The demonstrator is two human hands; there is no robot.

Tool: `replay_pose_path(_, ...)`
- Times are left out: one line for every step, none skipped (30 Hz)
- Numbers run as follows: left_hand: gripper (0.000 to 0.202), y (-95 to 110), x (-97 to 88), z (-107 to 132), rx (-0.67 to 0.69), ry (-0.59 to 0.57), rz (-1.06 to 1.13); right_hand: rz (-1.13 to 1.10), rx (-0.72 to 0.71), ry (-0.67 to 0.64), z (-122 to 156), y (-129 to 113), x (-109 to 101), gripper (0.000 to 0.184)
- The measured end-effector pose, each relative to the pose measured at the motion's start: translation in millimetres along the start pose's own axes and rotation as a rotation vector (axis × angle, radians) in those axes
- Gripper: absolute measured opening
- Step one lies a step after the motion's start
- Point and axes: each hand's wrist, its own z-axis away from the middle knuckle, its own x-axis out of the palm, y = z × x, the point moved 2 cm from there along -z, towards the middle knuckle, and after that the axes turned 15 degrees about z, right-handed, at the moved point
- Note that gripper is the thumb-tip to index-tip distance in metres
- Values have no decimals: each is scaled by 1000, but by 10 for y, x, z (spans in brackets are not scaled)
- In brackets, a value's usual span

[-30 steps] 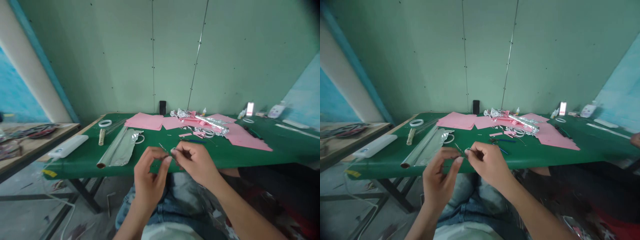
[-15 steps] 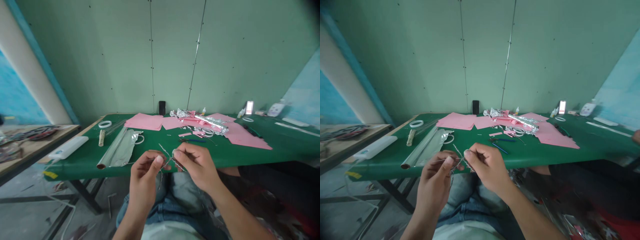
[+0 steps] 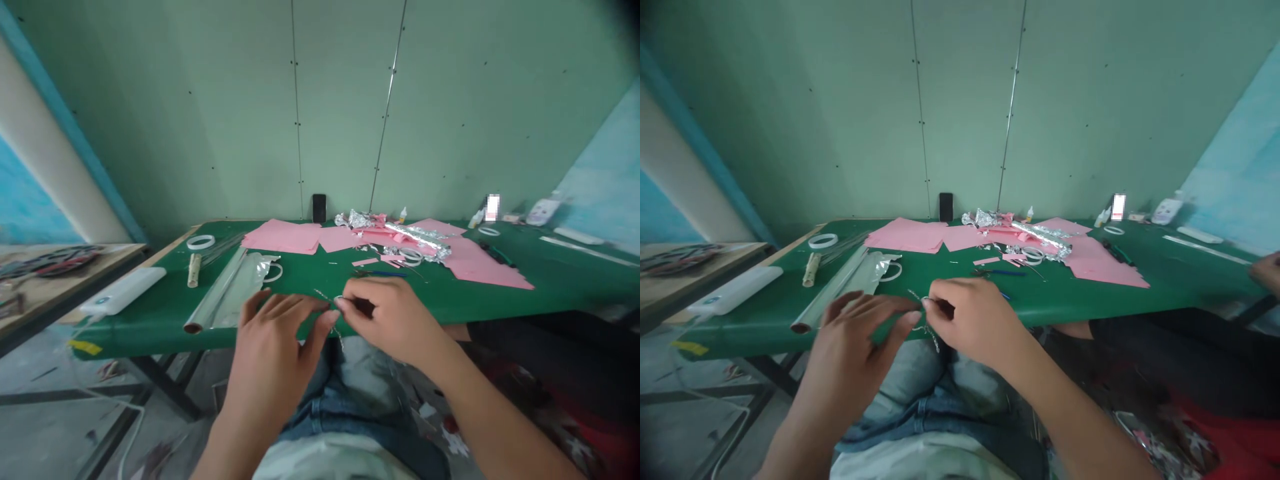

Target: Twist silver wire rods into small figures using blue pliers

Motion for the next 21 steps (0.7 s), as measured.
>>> replay_pose_path(13, -15, 30, -22, -68, -99, 56, -9, -30, -16, 3, -3, -27, 26)
replay_pose_path(20, -45, 62, -40, -148, -172, 142, -28, -62, -34, 6, -2, -52, 25)
replay_pose_path(26, -85, 96, -52, -227, -232, 251, -54, -95, -58, 10, 3, -73, 23)
replay_pose_path(29, -128, 131, -58, -298, -282, 369, -82, -124, -82, 12, 12, -90, 23)
replay_pose_path(32, -170, 166, -60, -354, -317, 487, -107, -146, -101, 13, 24, -103, 23)
replay_pose_path(33, -209, 200, -57, -396, -335, 594, -126, -160, -113, 12, 37, -111, 23)
replay_pose_path(34, -244, 233, -50, -428, -338, 685, -138, -166, -118, 9, 52, -114, 23)
replay_pose_path(34, -275, 265, -39, -464, -323, 767, -150, -167, -120, 6, 67, -113, 24)
replay_pose_path(33, -302, 297, -24, -507, -300, 847, -167, -163, -123, 3, 81, -108, 24)
replay_pose_path(32, -322, 329, -6, -553, -272, 924, -187, -152, -128, 0, 95, -100, 24)
replay_pose_path(30, -336, 358, 12, -597, -245, 996, -210, -133, -137, -2, 108, -90, 24)
replay_pose_path(28, -342, 382, 29, -632, -218, 1056, -235, -107, -148, -4, 122, -81, 23)
replay_pose_path(27, -341, 399, 44, -653, -196, 1100, -262, -76, -160, -5, 135, -72, 23)
replay_pose_path(27, -334, 407, 55, -663, -176, 1125, -291, -40, -175, -6, 147, -64, 23)
replay_pose_path(27, -323, 408, 63, -663, -161, 1131, -322, -4, -192, -7, 156, -56, 23)
replay_pose_path(28, -308, 404, 70, -656, -151, 1124, -350, 27, -209, -6, 161, -47, 24)
replay_pose_path(29, -291, 397, 75, -650, -146, 1110, -371, 52, -220, -4, 160, -38, 24)
replay_pose_path(29, -273, 391, 82, -645, -147, 1095, -380, 69, -222, 0, 152, -30, 25)
replay_pose_path(30, -257, 387, 90, -642, -152, 1082, -378, 83, -215, 5, 138, -22, 25)
replay_pose_path(30, -243, 388, 100, -641, -163, 1072, -370, 94, -204, 13, 121, -15, 25)
replay_pose_path(31, -233, 396, 114, -643, -183, 1068, -363, 103, -195, 20, 104, -7, 26)
